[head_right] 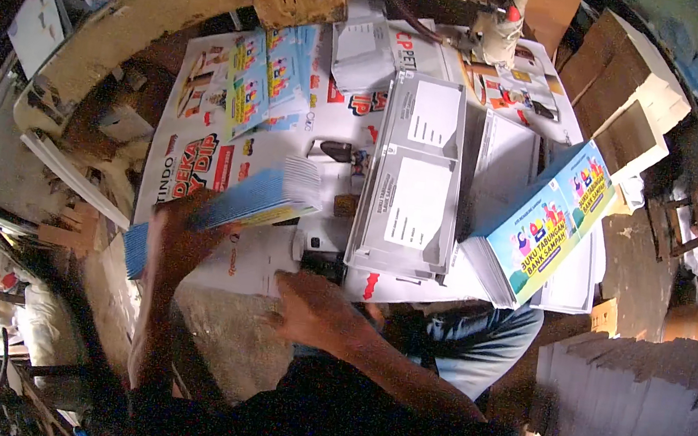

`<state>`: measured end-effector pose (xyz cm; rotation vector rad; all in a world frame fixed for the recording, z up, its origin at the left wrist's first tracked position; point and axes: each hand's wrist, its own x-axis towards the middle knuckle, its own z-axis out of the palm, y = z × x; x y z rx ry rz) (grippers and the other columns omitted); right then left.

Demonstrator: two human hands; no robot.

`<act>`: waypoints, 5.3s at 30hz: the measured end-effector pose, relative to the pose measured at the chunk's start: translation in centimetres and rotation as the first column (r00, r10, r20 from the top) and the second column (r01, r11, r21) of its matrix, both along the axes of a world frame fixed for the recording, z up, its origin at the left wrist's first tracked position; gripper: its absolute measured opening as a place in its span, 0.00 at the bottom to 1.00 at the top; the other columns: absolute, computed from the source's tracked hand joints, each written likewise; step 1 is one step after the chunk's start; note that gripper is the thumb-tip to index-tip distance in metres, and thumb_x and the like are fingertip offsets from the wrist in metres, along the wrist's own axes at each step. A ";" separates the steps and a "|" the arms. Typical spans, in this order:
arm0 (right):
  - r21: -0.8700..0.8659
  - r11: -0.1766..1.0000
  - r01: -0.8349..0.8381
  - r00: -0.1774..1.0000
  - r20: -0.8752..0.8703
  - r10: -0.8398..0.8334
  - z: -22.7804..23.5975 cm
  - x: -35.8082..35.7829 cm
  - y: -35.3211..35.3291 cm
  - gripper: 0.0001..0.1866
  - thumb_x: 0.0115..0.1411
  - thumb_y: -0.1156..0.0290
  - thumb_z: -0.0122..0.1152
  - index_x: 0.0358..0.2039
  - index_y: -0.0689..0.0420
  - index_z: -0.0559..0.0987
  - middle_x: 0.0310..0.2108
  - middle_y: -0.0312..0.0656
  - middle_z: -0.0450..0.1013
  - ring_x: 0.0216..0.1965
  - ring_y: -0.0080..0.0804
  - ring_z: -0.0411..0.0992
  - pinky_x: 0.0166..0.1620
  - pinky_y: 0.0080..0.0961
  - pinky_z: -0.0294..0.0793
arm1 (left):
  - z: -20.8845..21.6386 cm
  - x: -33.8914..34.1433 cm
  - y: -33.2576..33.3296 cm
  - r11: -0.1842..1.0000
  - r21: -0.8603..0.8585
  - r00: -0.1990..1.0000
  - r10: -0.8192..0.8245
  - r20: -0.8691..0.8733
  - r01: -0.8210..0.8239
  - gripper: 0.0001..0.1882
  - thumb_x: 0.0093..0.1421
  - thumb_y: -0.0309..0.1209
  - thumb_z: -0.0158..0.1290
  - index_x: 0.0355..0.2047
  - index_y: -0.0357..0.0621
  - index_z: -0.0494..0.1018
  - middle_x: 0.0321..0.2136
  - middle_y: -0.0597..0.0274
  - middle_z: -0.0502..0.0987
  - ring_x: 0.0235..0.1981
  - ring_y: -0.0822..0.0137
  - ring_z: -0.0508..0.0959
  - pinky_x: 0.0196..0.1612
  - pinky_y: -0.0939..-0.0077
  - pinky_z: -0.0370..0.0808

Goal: The person organizes printed booklets by repeatedly picking up stacks, fanning and aligning the pages, folding them, and stacking them on the table by hand.

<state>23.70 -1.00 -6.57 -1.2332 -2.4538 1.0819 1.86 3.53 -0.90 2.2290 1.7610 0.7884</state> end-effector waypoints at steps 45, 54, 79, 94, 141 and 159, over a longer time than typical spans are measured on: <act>-0.155 0.984 0.086 0.801 -0.576 -0.160 -0.7 0.0 4.0 0.23 0.48 0.70 0.71 0.46 0.61 0.77 0.44 0.46 0.77 0.47 0.40 0.74 0.54 0.34 0.71 | -17.2 3.1 -5.3 0.990 0.126 0.662 -0.057 0.747 -0.057 0.33 0.51 0.43 0.70 0.51 0.38 0.72 0.45 0.58 0.78 0.44 0.64 0.78 0.47 0.69 0.75; -0.185 0.969 0.167 0.560 -0.791 -0.247 -9.2 1.3 2.6 0.21 0.48 0.71 0.74 0.43 0.59 0.80 0.39 0.42 0.79 0.39 0.36 0.77 0.46 0.30 0.76 | -18.8 2.8 -5.1 0.914 0.401 0.997 0.073 -0.020 -0.059 0.42 0.50 0.46 0.68 0.61 0.41 0.65 0.55 0.55 0.73 0.60 0.57 0.66 0.68 0.47 0.42; 0.688 0.721 -0.084 0.968 -0.116 0.223 15.1 -5.0 9.1 0.33 0.41 0.61 0.79 0.48 0.58 0.77 0.41 0.50 0.78 0.45 0.46 0.76 0.49 0.37 0.72 | -10.0 -10.1 -7.6 0.793 0.411 0.422 -0.217 0.880 -0.450 0.60 0.48 0.64 0.62 0.70 0.43 0.48 0.67 0.52 0.58 0.66 0.54 0.61 0.67 0.51 0.57; 0.582 0.769 -0.266 0.961 0.096 0.260 7.2 -9.1 12.7 0.29 0.40 0.59 0.78 0.44 0.54 0.81 0.35 0.45 0.79 0.39 0.46 0.77 0.47 0.40 0.72 | -9.8 -8.1 -6.1 0.827 0.061 0.331 0.155 0.931 -0.558 0.33 0.40 0.28 0.76 0.45 0.38 0.70 0.38 0.60 0.80 0.39 0.68 0.80 0.44 0.73 0.79; -0.052 0.929 0.366 0.755 -0.568 -0.329 -2.0 -8.0 8.1 0.63 0.35 0.56 0.83 0.65 0.68 0.54 0.56 0.57 0.68 0.58 0.47 0.69 0.60 0.36 0.68 | -12.4 -18.3 -5.6 0.931 -0.150 0.750 0.358 0.557 -0.333 0.40 0.41 0.20 0.72 0.54 0.36 0.64 0.40 0.54 0.79 0.39 0.62 0.81 0.40 0.68 0.82; 0.299 0.837 0.458 0.764 -0.613 -0.200 0.6 -5.8 4.5 0.43 0.49 0.64 0.73 0.61 0.61 0.60 0.53 0.52 0.67 0.54 0.45 0.69 0.55 0.36 0.69 | -13.5 -20.5 -7.4 0.716 0.345 0.752 0.374 0.543 -0.606 0.51 0.28 0.28 0.79 0.55 0.35 0.68 0.51 0.49 0.74 0.53 0.60 0.74 0.50 0.63 0.77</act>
